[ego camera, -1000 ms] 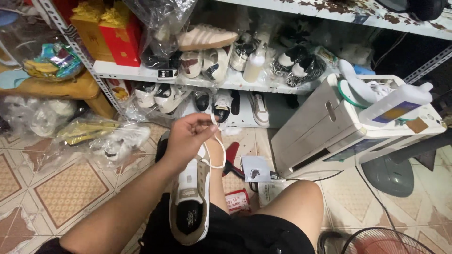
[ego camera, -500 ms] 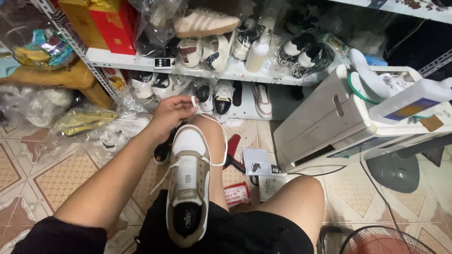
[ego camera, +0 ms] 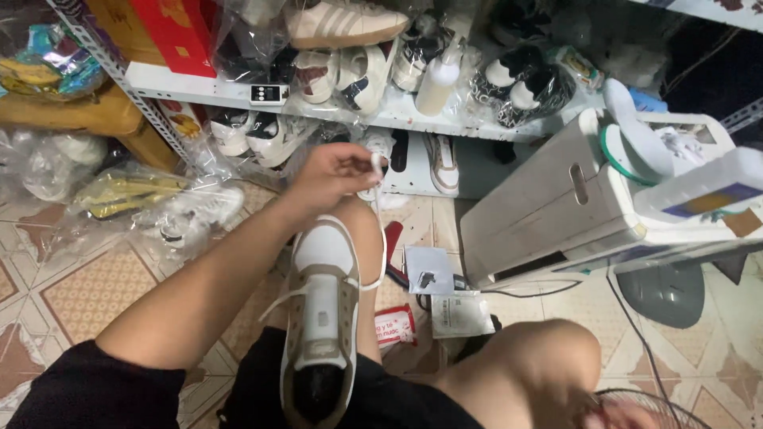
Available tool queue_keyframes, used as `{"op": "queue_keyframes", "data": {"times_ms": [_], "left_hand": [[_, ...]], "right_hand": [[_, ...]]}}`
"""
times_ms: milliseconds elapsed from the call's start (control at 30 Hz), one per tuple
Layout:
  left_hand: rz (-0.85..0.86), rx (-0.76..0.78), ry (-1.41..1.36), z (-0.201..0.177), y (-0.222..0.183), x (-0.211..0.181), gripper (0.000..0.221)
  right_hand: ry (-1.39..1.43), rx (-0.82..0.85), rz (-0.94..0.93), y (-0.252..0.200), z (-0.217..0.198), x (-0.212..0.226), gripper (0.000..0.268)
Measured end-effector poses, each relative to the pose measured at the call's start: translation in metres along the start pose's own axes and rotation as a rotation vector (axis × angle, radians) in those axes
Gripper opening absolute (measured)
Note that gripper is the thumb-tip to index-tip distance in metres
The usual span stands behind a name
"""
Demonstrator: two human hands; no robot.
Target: The person uses a hair dryer on a shoe, threads a lace through the eyelets, and wipes the shoe with a cotton ball and liquid. They then use a lighter on the lace ends and finish threading the shoe.
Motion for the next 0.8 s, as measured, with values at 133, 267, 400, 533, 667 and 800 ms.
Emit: {"op": "queue_keyframes", "data": {"times_ms": [133,267,400,533,667,800], "left_hand": [[0.017,-0.028,-0.001,0.041,0.027,-0.003,0.026],[-0.005,0.013,-0.186,0.079,0.057,-0.003,0.024],[0.044,-0.032,-0.153,0.102,0.089,-0.002,0.024],[0.092,-0.102,-0.102,0.11,0.105,0.0,0.026],[0.1,-0.141,-0.077,0.119,0.102,-0.005,0.026],[0.057,-0.198,0.107,0.128,0.093,-0.015,0.025]], "right_hand": [[-0.018,0.029,-0.001,0.055,0.239,0.181,0.039],[-0.026,0.114,0.016,0.124,0.353,0.238,0.032],[0.391,0.231,0.058,0.193,0.414,0.27,0.035],[0.678,0.299,0.136,0.231,0.434,0.261,0.033],[0.793,0.361,0.204,0.235,0.442,0.252,0.032],[0.785,0.317,0.185,0.227,0.437,0.27,0.03]]}}
Point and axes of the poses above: each hand's wrist, its own y-axis towards the middle knuckle, its own z-axis out of the palm, x = y × z, the point moved 8 cm from there along y, towards the middle knuckle, and after that the axes turned 3 degrees about -x, right-handed, at the moved point
